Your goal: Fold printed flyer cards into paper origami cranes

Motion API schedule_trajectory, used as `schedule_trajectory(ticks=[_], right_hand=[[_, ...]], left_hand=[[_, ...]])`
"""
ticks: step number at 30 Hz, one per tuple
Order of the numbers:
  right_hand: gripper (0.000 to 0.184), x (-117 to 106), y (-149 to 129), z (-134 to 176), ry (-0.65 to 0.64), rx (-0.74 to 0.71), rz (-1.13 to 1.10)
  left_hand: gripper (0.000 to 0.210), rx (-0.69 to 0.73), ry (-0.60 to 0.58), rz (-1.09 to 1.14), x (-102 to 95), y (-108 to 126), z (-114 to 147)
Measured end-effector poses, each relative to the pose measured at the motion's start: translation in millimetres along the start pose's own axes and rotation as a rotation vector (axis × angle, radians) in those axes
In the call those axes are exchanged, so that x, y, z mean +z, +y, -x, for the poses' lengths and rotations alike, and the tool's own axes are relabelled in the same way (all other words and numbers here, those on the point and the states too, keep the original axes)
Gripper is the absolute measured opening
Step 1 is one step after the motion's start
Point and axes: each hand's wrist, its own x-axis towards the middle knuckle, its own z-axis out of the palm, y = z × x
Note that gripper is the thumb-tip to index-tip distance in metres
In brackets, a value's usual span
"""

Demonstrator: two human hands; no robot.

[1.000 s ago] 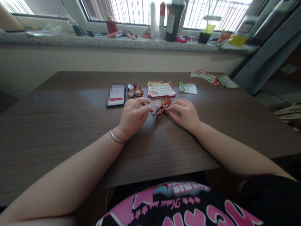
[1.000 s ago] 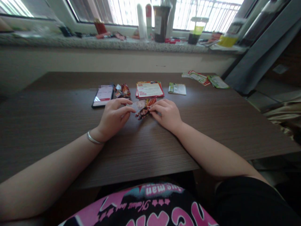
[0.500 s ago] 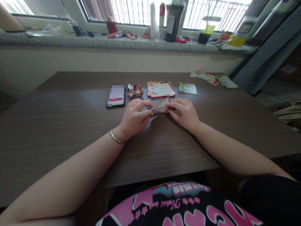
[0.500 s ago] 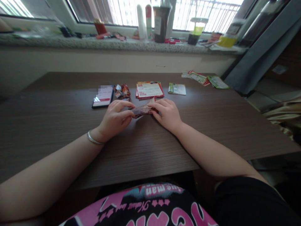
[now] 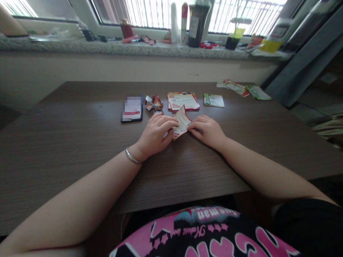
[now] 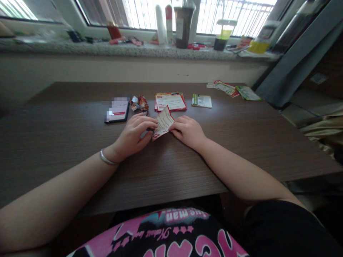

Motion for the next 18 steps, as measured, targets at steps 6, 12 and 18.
schedule_trajectory(ticks=[6,12,18], right_hand=[[0.017,0.6,-1.4,0.8,-0.127,-0.077,0.028],[0.017,-0.6,-4.7,2.5,-0.196,-0.094,0.103],[0.017,-3.6,-7.1,2.1,-0.216,-0.033,0.094]], left_hand=[[0.023,-0.181,-0.138,-0.086,4.7,-3.0,1.4],[0.031,-0.412,-0.250,-0.039,12.3,-8.6,5.1],[0.022,-0.242,-0.258,-0.057,13.2,-8.1,7.9]])
